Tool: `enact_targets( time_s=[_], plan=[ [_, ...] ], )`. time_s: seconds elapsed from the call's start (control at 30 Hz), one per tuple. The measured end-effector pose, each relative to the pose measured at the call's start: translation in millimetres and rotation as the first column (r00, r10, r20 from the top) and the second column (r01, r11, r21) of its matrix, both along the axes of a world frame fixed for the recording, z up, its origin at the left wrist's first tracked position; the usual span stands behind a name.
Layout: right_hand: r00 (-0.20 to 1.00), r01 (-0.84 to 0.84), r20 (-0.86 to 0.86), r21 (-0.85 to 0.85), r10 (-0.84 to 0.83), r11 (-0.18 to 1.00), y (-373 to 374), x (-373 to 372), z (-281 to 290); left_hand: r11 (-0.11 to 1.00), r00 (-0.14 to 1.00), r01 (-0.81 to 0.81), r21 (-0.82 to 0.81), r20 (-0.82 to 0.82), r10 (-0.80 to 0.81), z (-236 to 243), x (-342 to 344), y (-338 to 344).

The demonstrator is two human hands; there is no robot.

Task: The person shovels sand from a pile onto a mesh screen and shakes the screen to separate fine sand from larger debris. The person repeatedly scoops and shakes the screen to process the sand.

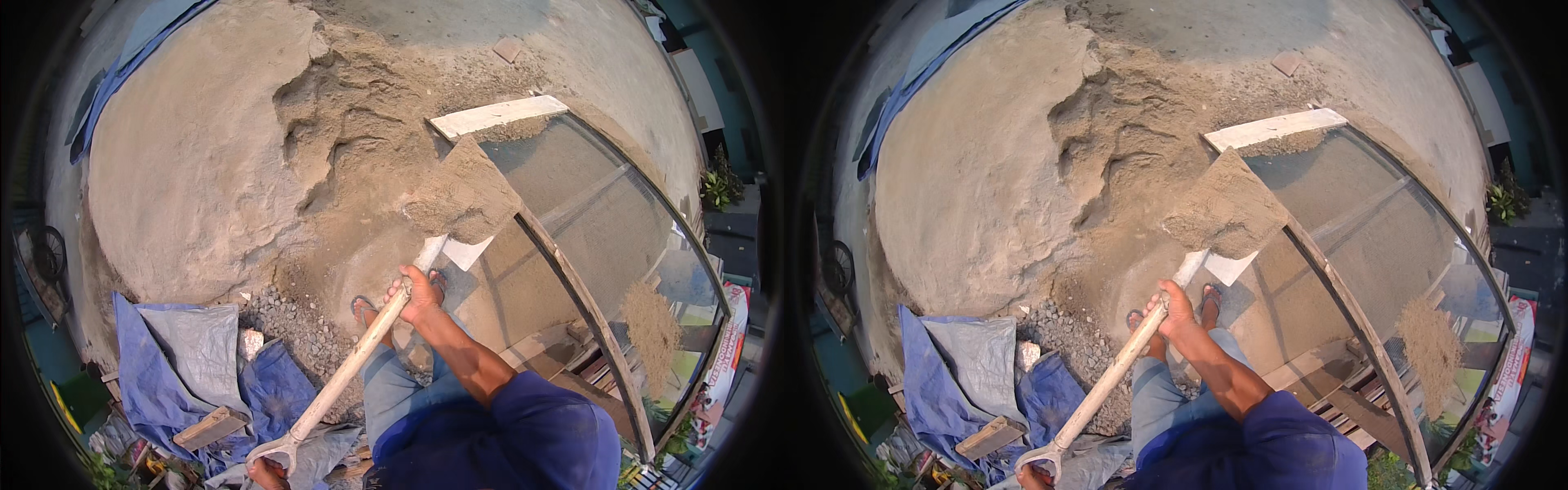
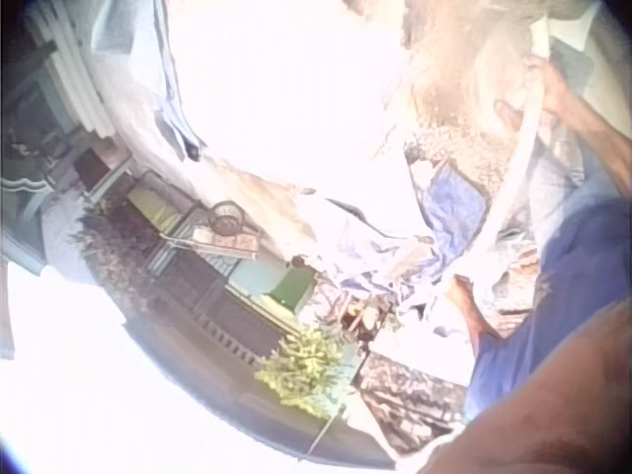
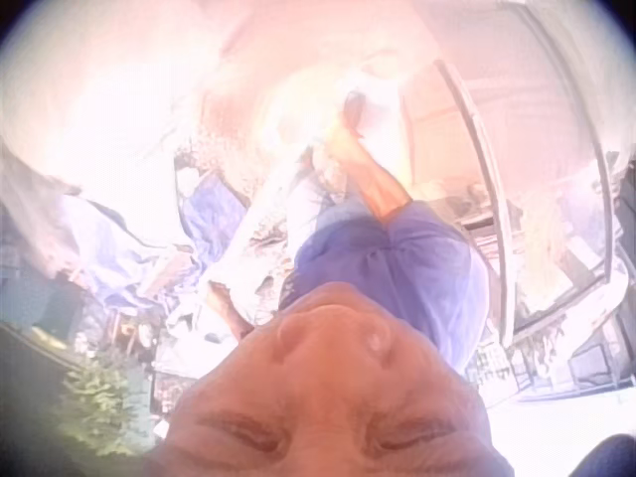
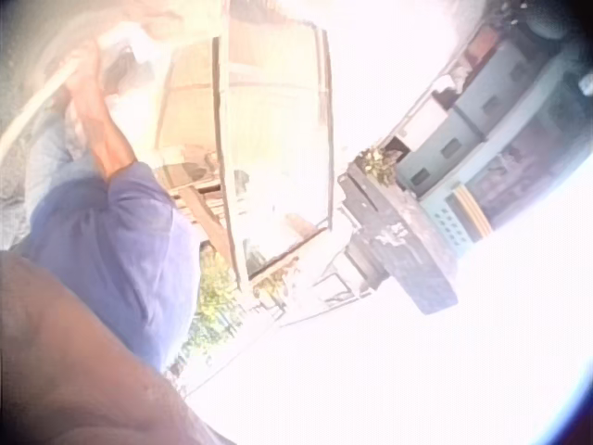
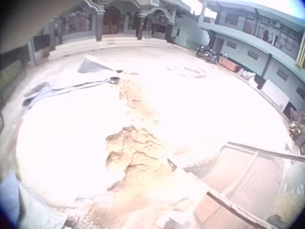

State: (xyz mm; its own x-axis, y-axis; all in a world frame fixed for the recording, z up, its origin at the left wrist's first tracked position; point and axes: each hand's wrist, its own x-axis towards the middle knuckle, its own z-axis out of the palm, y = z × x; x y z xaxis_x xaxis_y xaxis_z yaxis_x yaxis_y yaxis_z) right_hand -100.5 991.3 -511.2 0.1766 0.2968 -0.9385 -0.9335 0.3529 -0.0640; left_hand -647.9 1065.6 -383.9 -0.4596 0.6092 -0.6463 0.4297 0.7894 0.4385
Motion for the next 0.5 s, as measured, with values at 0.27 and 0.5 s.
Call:
enact_targets(
  time_s=[0.27, 0.5],
  plan=[
    [0.872, 0.351, 0.316, 0.128, -0.374, 0.927, -184, 85, 130, 0.912, 0.865, 0.336, 0.236, 0.307, -0.398, -42, 87, 22],
    [0.474, 0.53, 0.58, 0.412, -0.662, 0.741, -423, 155, 248, 0.61, 0.563, 0.228, 0.759, 0.409, -0.719, -30, 312, -99]
  ],
)
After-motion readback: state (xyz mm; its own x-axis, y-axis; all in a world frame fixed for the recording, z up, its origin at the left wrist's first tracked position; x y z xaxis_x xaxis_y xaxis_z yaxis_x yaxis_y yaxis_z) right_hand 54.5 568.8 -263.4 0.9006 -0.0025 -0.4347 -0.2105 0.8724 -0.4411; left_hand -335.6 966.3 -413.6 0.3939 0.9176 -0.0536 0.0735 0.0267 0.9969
